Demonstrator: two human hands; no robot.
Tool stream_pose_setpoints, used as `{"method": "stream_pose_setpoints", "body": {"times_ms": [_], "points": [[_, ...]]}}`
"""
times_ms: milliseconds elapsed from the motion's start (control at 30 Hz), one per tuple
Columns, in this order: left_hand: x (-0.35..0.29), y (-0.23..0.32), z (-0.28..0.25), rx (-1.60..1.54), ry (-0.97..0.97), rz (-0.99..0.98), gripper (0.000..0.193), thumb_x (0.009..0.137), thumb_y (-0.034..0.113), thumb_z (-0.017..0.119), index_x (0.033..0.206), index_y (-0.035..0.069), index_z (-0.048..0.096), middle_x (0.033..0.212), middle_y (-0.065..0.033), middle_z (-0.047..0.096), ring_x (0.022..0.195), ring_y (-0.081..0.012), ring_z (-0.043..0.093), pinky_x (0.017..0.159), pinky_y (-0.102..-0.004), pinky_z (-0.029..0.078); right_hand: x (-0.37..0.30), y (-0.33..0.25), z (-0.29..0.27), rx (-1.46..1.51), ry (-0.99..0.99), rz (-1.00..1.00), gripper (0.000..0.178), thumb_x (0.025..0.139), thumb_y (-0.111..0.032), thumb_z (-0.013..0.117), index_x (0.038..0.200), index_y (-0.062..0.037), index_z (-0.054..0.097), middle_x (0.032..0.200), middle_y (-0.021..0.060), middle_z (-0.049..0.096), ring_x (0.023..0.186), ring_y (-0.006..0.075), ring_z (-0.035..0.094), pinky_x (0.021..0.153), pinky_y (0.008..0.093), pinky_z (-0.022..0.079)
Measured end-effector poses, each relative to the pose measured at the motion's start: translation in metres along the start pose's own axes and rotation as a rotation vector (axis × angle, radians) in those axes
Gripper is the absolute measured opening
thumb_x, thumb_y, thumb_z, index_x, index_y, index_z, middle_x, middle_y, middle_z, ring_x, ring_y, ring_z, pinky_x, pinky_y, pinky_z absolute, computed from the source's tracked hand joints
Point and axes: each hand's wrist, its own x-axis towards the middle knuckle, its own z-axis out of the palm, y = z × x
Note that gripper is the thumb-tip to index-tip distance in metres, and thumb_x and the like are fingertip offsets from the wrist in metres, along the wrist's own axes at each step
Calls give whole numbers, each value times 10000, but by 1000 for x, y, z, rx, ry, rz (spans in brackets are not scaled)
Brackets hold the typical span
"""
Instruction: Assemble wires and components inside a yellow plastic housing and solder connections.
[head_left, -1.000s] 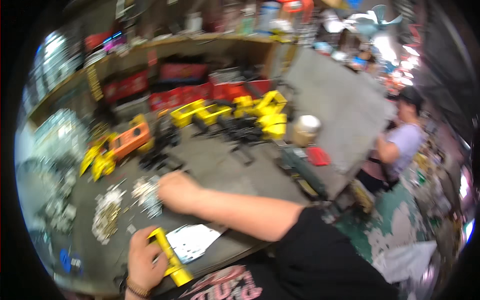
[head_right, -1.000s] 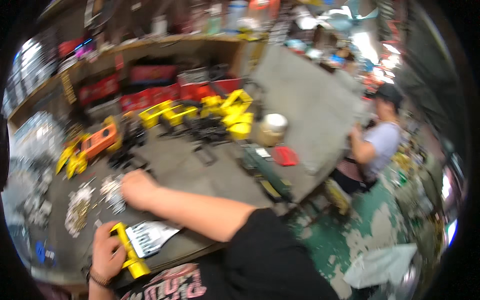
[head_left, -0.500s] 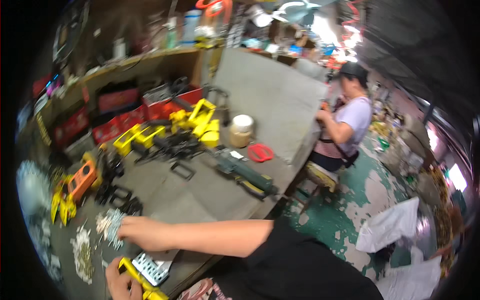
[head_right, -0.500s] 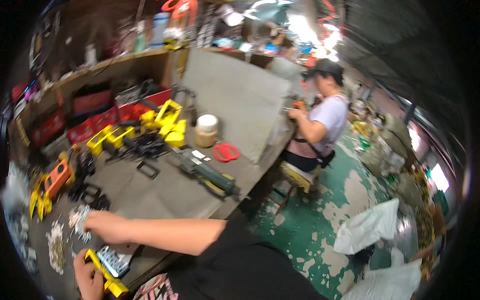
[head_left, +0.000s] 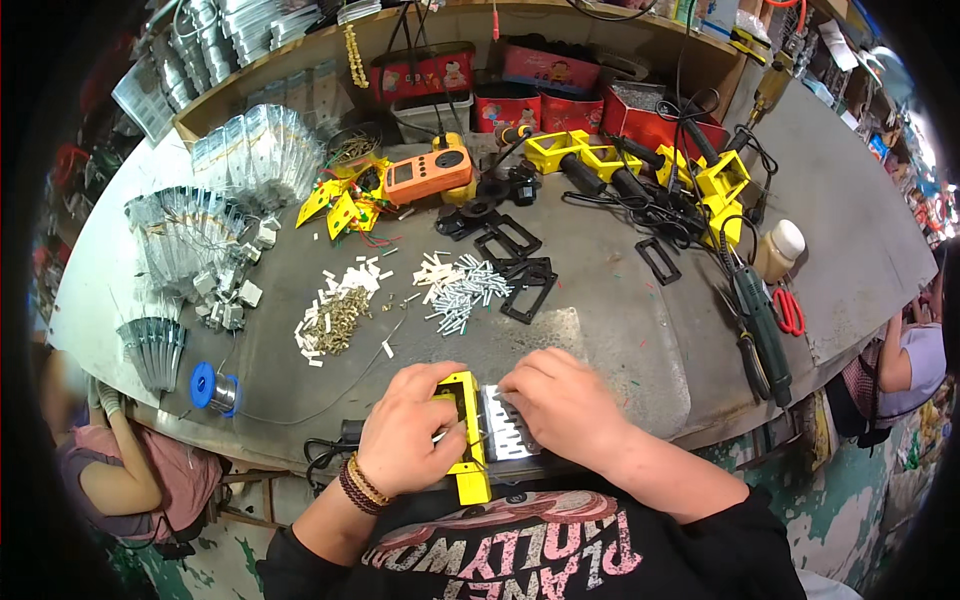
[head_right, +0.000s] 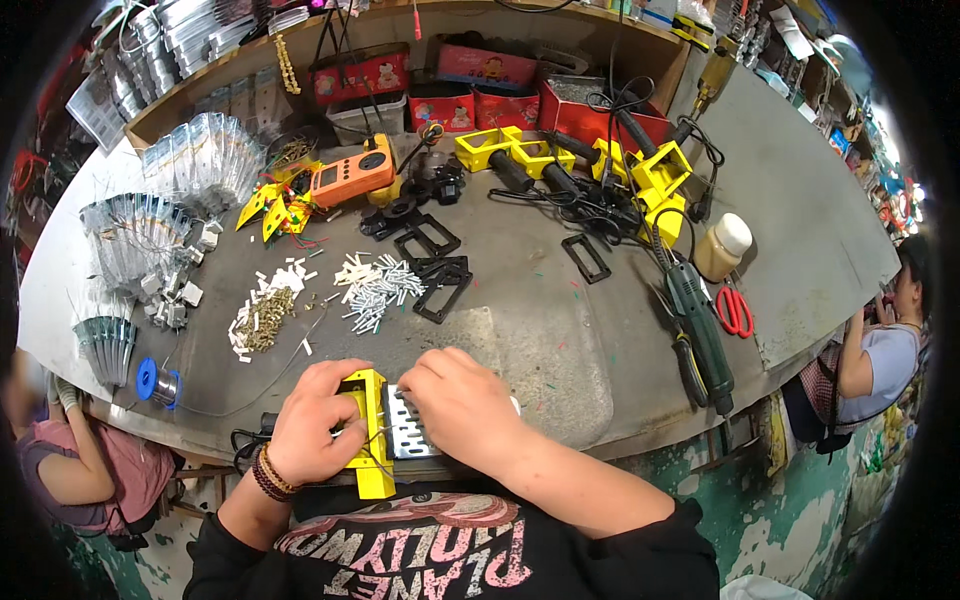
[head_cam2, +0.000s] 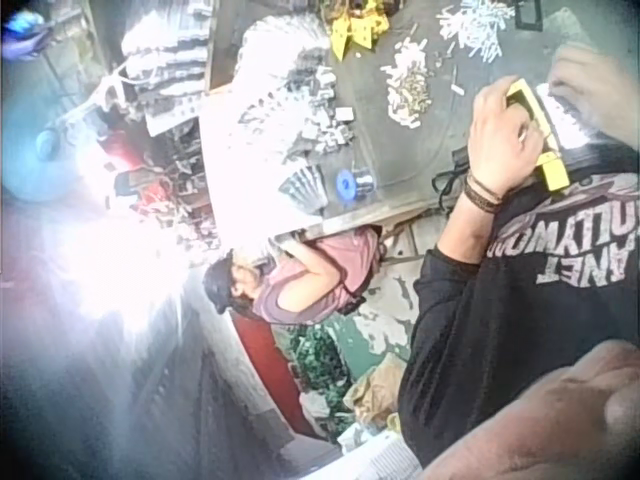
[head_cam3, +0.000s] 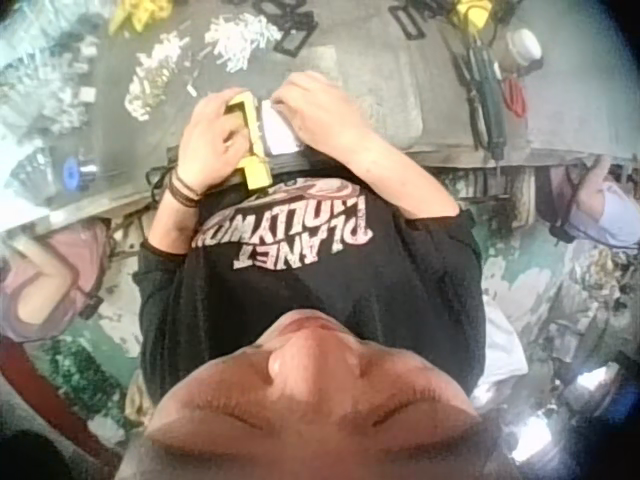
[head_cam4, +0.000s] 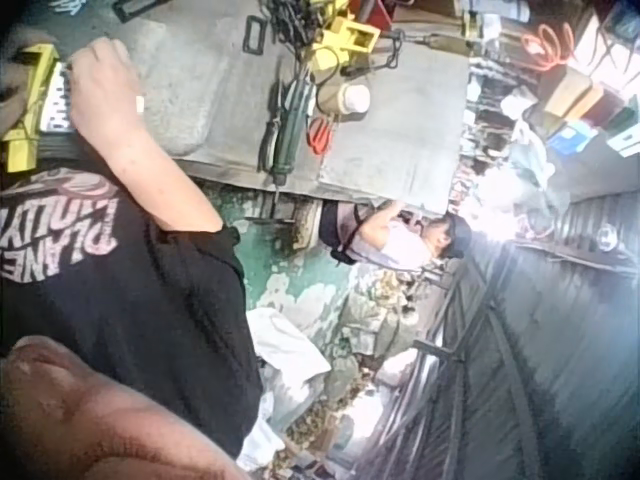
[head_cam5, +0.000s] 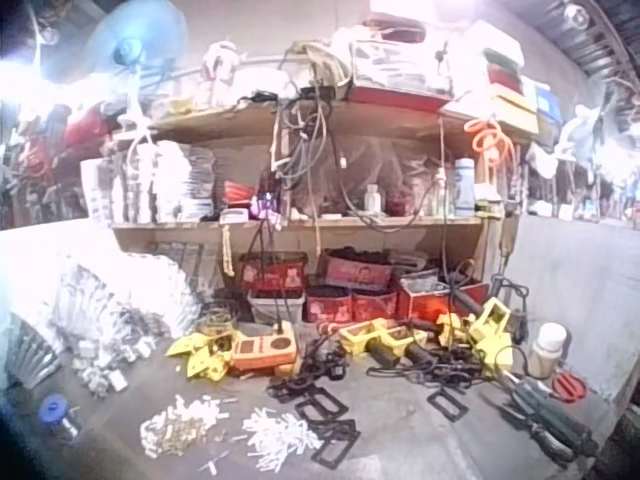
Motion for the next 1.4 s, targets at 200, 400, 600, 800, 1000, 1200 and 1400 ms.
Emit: {"method": "stream_pose_setpoints", "body": {"times_ms": [200, 400, 600, 800, 1000, 1200, 1400], "points": [[1, 0, -2, 2, -4, 2, 90, 740, 70, 651, 724, 4, 593, 1254, -192, 603, 1074, -379, 568, 952, -446, 451, 3, -3, 15, 27, 127, 9, 136, 759, -33, 730, 882, -65, 681, 866, 71, 631, 852, 275, 614, 754, 386, 497], [-1, -1, 1, -272, 79, -154, 408, 790, 174, 719, 1147, 31, 580, 1221, -164, 615, 1110, -359, 569, 950, -436, 472, -2, 1, 18, 122, 143, -33, 152, 737, -25, 733, 880, -59, 697, 837, 64, 651, 813, 271, 627, 751, 379, 499], [18, 5, 5, -125, -36, -139, 651, 759, 285, 796, 1299, 43, 527, 1164, -137, 622, 1096, -336, 579, 962, -422, 456, 0, 6, 17, 127, 137, -25, 194, 685, -18, 747, 865, -52, 682, 811, 63, 633, 790, 270, 621, 728, 380, 494], [19, 7, 2, -122, -60, -134, 751, 723, 211, 826, 1374, 35, 494, 1255, -106, 658, 1150, -287, 571, 1016, -390, 430, 1, 6, 15, 198, 112, -53, 185, 691, 19, 723, 852, -51, 664, 804, 71, 621, 777, 274, 612, 714, 379, 485], [22, 6, 0, -130, -119, -161, 851, 706, 205, 838, 1438, 41, 437, 1279, -82, 654, 1157, -276, 565, 1042, -389, 397, 5, 8, 15, 168, 134, -69, 196, 675, 44, 706, 844, -44, 660, 799, 76, 615, 786, 276, 611, 709, 378, 489], [22, 5, 2, -151, -138, -164, 834, 735, 226, 803, 1459, 71, 421, 1285, -58, 644, 1176, -283, 548, 1033, -428, 370, 2, 7, 18, 156, 114, -52, 121, 714, -5, 658, 821, -55, 630, 822, 79, 597, 820, 285, 592, 756, 393, 478], [22, 7, 2, -129, -143, -159, 825, 749, 230, 787, 1471, 89, 412, 1285, -52, 641, 1168, -286, 545, 1024, -431, 372, 0, 6, 19, 128, 105, -43, 134, 721, -3, 654, 841, -57, 636, 808, 79, 591, 803, 284, 594, 752, 387, 478]]}}
